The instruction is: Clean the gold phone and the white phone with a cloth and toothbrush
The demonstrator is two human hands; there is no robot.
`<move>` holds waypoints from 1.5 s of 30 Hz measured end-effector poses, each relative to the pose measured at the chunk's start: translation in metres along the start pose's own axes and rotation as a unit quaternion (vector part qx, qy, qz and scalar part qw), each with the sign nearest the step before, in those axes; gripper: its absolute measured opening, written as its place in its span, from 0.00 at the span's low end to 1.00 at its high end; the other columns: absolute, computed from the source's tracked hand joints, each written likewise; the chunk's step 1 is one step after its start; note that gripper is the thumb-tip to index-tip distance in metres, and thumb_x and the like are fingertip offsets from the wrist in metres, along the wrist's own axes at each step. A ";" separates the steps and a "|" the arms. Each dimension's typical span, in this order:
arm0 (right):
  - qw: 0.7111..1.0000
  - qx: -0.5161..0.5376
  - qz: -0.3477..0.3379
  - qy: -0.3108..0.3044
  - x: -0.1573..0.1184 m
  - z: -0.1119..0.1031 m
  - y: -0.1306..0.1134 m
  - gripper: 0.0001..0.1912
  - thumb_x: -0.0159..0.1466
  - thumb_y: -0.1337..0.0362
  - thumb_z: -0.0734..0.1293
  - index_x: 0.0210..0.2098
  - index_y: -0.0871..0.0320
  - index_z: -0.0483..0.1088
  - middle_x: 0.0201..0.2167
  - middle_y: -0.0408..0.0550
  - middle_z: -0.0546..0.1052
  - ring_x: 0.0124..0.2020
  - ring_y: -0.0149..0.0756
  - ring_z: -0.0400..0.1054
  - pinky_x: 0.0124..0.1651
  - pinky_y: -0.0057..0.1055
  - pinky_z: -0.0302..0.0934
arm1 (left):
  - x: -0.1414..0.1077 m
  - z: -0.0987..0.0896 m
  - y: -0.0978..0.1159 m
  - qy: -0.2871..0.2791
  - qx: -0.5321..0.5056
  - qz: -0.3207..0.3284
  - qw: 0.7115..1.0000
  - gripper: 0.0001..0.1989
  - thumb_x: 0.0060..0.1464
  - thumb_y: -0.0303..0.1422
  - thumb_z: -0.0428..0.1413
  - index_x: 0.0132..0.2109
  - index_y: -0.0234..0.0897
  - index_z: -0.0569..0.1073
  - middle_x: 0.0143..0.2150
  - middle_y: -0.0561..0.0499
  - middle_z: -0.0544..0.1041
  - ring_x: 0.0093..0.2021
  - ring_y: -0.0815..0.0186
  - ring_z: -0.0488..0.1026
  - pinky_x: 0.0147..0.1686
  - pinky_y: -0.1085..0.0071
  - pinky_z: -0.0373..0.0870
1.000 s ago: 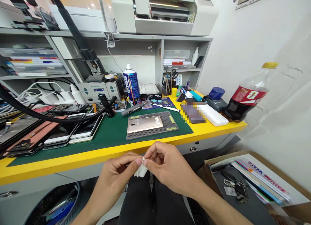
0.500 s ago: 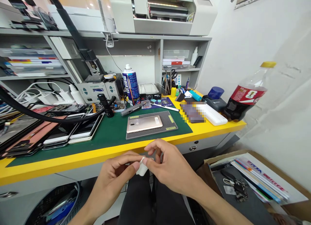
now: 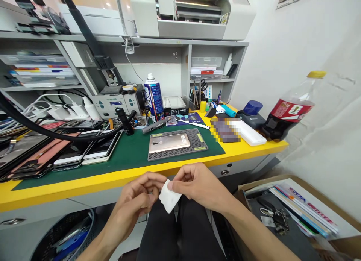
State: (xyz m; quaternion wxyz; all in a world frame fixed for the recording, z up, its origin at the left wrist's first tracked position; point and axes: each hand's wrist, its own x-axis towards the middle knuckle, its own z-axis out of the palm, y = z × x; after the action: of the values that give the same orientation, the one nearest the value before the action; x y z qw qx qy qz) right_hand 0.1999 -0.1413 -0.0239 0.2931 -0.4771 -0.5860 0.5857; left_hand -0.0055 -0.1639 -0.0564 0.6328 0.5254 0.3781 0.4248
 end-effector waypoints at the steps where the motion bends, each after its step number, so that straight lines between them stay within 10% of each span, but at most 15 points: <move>1: 1.000 0.003 0.004 -0.001 0.000 0.000 0.000 0.14 0.53 0.56 0.77 0.27 0.60 0.74 0.18 0.38 0.69 0.19 0.24 0.55 0.21 0.23 0.47 | -0.001 0.000 0.000 0.017 0.001 0.019 1.000 0.15 0.48 0.26 0.51 0.44 0.37 0.73 0.36 0.49 0.73 0.27 0.71 0.55 0.24 0.73 0.50; 6: 1.000 0.020 0.009 -0.015 0.001 -0.003 0.003 0.16 0.53 0.55 0.77 0.28 0.60 0.74 0.18 0.38 0.66 0.18 0.23 0.55 0.19 0.22 0.46 | -0.009 0.003 -0.005 0.059 0.057 0.058 0.995 0.05 0.52 0.29 0.54 0.38 0.39 0.71 0.38 0.51 0.68 0.31 0.69 0.60 0.29 0.73 0.57; 15: 0.999 0.011 0.002 -0.037 0.000 -0.002 -0.002 0.15 0.55 0.56 0.76 0.28 0.61 0.73 0.17 0.37 0.66 0.17 0.22 0.54 0.19 0.22 0.45 | -0.006 0.015 -0.015 0.000 -0.057 -0.085 0.995 0.14 0.54 0.41 0.63 0.35 0.36 0.68 0.24 0.60 0.58 0.21 0.76 0.48 0.19 0.76 0.43; 28: 0.998 0.054 0.013 -0.043 0.005 -0.009 0.008 0.15 0.54 0.57 0.77 0.29 0.62 0.73 0.18 0.37 0.67 0.17 0.21 0.55 0.19 0.21 0.46 | -0.001 0.005 -0.031 0.048 -0.267 -0.134 0.953 0.06 0.54 0.27 0.60 0.37 0.35 0.69 0.21 0.60 0.57 0.19 0.78 0.48 0.15 0.80 0.41; 34: 0.996 0.074 0.010 -0.052 0.008 -0.009 0.013 0.14 0.55 0.59 0.77 0.30 0.63 0.73 0.20 0.40 0.70 0.17 0.21 0.56 0.17 0.19 0.45 | -0.003 0.020 -0.038 -0.091 -0.408 -0.142 0.897 0.15 0.56 0.39 0.54 0.45 0.30 0.71 0.37 0.45 0.69 0.28 0.68 0.66 0.12 0.79 0.51; 45: 1.000 0.003 -0.004 0.009 0.003 -0.008 0.019 0.13 0.58 0.57 0.75 0.31 0.61 0.73 0.13 0.36 0.67 0.14 0.21 0.55 0.17 0.18 0.49 | -0.001 0.029 -0.038 0.022 -0.172 -0.093 0.980 0.11 0.59 0.38 0.59 0.36 0.37 0.68 0.17 0.60 0.63 0.14 0.77 0.51 0.11 0.81 0.47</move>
State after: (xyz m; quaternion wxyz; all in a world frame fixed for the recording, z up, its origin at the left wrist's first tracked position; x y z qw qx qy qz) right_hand 0.2105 -0.1379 -0.0415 0.3022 -0.4794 -0.5833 0.5819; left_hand 0.0264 -0.1779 -0.0895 0.7425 0.3616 0.3603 0.4338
